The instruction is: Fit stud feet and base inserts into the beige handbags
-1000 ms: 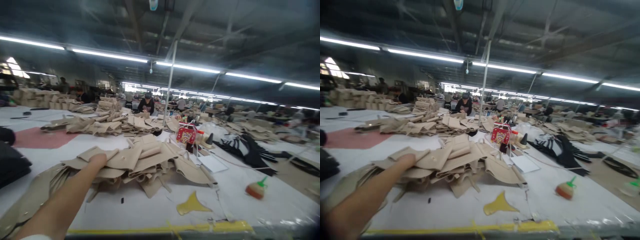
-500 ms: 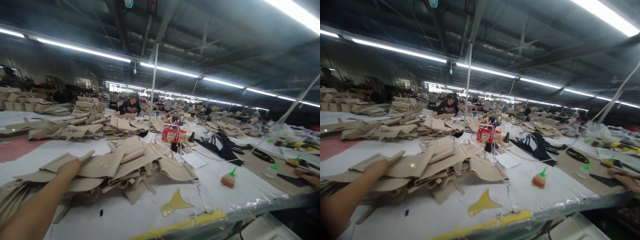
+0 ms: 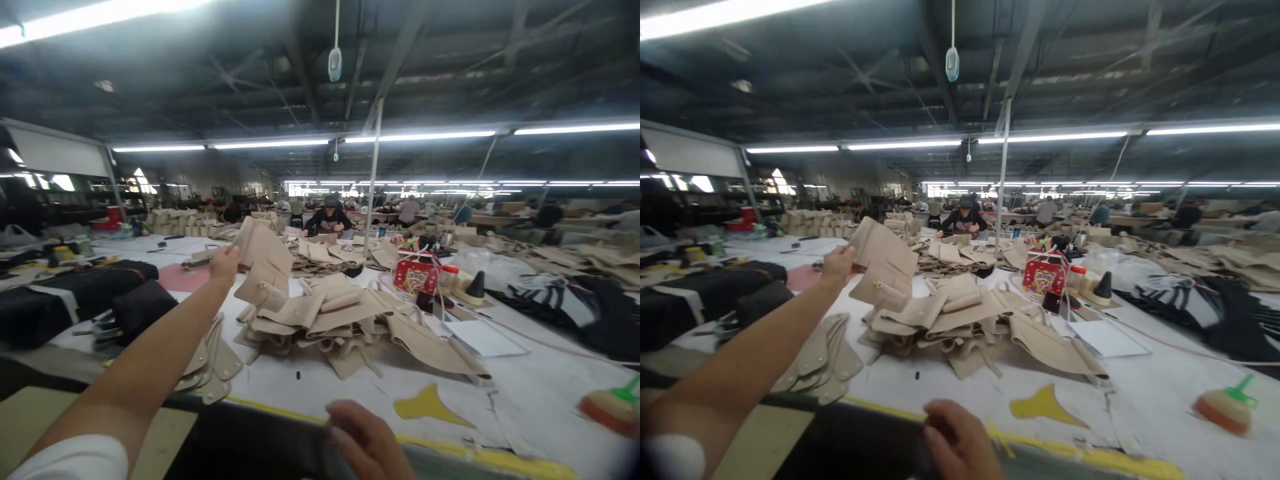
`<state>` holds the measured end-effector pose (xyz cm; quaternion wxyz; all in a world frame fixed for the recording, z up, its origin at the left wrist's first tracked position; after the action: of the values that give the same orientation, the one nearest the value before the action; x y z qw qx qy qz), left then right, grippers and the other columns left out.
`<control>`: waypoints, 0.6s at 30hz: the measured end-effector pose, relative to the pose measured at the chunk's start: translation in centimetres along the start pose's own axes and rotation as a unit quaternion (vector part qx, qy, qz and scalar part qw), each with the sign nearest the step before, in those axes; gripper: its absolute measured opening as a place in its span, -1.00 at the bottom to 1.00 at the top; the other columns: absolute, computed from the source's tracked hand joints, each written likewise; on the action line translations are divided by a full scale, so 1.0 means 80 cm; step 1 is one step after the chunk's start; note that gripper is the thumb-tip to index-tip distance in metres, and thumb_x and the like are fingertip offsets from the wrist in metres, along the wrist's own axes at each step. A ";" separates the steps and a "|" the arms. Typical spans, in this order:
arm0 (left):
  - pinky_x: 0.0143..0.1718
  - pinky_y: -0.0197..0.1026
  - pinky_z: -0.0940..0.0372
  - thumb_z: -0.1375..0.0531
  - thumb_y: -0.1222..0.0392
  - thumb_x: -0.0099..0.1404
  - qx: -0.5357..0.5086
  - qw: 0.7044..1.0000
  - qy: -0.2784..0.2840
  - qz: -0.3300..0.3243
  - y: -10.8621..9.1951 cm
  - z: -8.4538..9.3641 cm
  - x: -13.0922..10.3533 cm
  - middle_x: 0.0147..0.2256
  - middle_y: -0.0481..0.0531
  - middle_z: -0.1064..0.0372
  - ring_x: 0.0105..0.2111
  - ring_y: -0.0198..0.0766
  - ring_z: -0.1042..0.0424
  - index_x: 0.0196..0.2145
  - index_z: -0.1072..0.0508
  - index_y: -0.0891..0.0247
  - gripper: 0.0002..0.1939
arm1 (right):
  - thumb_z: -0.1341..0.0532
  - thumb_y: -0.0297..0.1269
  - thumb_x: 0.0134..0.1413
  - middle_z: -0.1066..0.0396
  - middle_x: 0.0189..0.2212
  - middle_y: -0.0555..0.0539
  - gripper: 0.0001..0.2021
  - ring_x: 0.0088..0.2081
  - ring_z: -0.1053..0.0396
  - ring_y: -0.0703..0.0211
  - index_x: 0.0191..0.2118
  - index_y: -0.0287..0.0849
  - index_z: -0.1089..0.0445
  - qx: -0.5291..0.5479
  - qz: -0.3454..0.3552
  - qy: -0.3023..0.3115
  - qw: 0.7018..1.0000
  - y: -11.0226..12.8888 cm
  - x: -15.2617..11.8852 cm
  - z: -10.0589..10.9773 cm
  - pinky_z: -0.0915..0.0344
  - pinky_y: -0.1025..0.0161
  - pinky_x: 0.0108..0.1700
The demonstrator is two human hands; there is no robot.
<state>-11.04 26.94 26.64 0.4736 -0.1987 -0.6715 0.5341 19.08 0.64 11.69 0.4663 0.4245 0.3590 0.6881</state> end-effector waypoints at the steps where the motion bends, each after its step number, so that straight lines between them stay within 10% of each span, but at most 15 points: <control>1: -0.44 -0.27 -0.33 -0.02 0.18 0.18 -0.043 0.999 0.009 0.008 -0.013 0.005 -0.014 -0.45 -0.02 -0.36 -0.46 -0.32 -0.37 -0.24 -0.33 0.32 -0.77 | -0.14 -0.18 0.03 -0.46 -0.27 -0.12 -0.72 -0.23 -0.41 0.11 -0.14 -0.14 -0.40 -0.002 0.040 0.019 0.999 0.022 0.015 -0.021 -0.35 0.21 -0.12; 8: -0.38 -0.20 -0.37 -0.15 0.16 0.10 -0.296 0.947 0.096 0.085 -0.066 0.011 -0.177 -0.35 -0.02 -0.39 -0.40 -0.32 -0.42 -0.31 -0.32 0.26 -0.82 | -0.13 -0.30 0.07 -0.39 -0.10 -0.07 -0.55 -0.19 -0.39 0.18 0.12 -0.09 -0.16 0.093 0.157 0.158 0.970 0.107 0.072 -0.145 -0.33 0.22 -0.15; 12: -0.41 -0.25 -0.34 -0.20 0.16 0.07 -0.379 0.908 0.107 0.143 -0.063 0.010 -0.260 -0.36 -0.05 -0.37 -0.44 -0.35 -0.39 -0.34 -0.34 0.23 -0.81 | -0.06 -0.40 0.08 -0.33 -0.02 -0.15 -0.64 -0.01 -0.29 0.09 0.03 -0.16 -0.25 0.051 0.193 -0.016 0.980 0.107 0.082 -0.148 -0.23 0.15 0.02; 18: -0.45 -0.34 -0.20 -0.11 0.00 0.21 -0.156 0.983 0.098 -0.010 -0.067 0.036 -0.319 -0.54 -0.10 -0.21 -0.52 -0.37 -0.24 -0.37 -0.37 0.20 -0.78 | 0.01 -0.20 0.17 -0.22 0.04 -0.32 -0.44 0.03 -0.23 0.00 0.23 -0.30 0.09 -0.009 0.095 -0.241 0.966 0.088 0.046 -0.089 -0.15 -0.02 0.09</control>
<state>-0.18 3.80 20.77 0.5058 -0.3152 -0.6989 0.3954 9.40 1.25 16.13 0.4753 0.6057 0.1877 0.6099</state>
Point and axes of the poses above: each hand's wrist, its own x-axis towards the middle knuckle, its own z-axis out of the back of the hand, y = z × x, the point moved 4 cm from there along x, towards the middle knuckle
